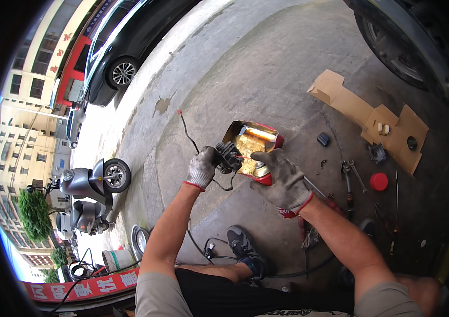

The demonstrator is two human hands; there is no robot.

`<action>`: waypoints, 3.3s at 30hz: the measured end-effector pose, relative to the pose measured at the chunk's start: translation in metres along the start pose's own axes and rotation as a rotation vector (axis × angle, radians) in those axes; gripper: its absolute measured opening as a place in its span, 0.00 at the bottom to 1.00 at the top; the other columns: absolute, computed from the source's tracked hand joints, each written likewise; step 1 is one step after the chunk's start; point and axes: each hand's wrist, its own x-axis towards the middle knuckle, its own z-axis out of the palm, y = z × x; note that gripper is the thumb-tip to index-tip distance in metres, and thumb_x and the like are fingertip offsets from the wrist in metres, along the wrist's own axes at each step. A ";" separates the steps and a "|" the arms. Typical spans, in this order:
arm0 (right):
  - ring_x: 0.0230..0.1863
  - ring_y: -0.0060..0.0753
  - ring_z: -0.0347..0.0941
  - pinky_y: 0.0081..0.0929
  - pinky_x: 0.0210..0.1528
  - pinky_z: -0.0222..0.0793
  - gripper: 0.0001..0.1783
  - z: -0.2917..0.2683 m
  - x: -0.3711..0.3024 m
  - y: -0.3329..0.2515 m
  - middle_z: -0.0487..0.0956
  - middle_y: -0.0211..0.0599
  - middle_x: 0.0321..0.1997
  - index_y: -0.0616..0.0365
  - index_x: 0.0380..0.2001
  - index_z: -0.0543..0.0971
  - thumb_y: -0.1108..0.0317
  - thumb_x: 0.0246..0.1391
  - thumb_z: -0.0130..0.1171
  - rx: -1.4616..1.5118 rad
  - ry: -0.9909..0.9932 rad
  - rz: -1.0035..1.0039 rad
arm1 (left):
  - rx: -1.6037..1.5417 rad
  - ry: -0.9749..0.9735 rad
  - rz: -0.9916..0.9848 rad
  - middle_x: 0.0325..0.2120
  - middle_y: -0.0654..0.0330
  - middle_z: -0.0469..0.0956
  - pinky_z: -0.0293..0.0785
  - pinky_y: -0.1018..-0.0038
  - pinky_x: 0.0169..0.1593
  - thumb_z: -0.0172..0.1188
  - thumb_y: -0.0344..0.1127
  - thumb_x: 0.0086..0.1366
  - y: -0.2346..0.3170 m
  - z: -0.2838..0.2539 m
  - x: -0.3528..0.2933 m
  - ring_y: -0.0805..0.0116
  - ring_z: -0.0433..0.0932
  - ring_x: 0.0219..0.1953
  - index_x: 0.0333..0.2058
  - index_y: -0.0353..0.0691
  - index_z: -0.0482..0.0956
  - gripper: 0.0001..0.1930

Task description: Cleaning and inspecting a motorcycle carburetor component.

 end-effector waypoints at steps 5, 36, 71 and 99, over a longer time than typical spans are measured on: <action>0.48 0.53 0.73 0.47 0.46 0.73 0.36 -0.002 -0.003 -0.004 0.71 0.48 0.47 0.45 0.56 0.69 0.62 0.41 0.71 0.003 -0.007 -0.019 | -0.016 0.012 0.006 0.33 0.51 0.80 0.77 0.60 0.38 0.60 0.23 0.56 -0.002 -0.001 0.000 0.48 0.81 0.37 0.35 0.40 0.78 0.08; 0.49 0.55 0.70 0.45 0.50 0.70 0.36 0.008 -0.023 0.024 0.70 0.50 0.46 0.51 0.55 0.70 0.61 0.40 0.71 -0.012 -0.077 0.068 | -0.034 0.059 -0.067 0.31 0.52 0.81 0.77 0.62 0.38 0.64 0.26 0.55 -0.010 0.001 0.000 0.52 0.82 0.35 0.35 0.40 0.78 0.09; 0.51 0.54 0.72 0.48 0.50 0.72 0.34 0.011 0.003 0.009 0.71 0.46 0.50 0.45 0.55 0.71 0.58 0.43 0.70 0.017 0.043 0.050 | 0.041 -0.019 -0.030 0.33 0.51 0.80 0.77 0.59 0.38 0.63 0.28 0.57 0.002 0.002 0.002 0.49 0.82 0.37 0.36 0.40 0.78 0.07; 0.49 0.53 0.71 0.46 0.50 0.70 0.36 0.012 -0.014 0.018 0.73 0.48 0.46 0.50 0.55 0.70 0.63 0.40 0.73 -0.026 0.061 0.006 | 0.106 0.005 -0.108 0.33 0.49 0.81 0.77 0.57 0.39 0.65 0.29 0.55 -0.001 -0.001 0.005 0.47 0.81 0.38 0.35 0.40 0.77 0.09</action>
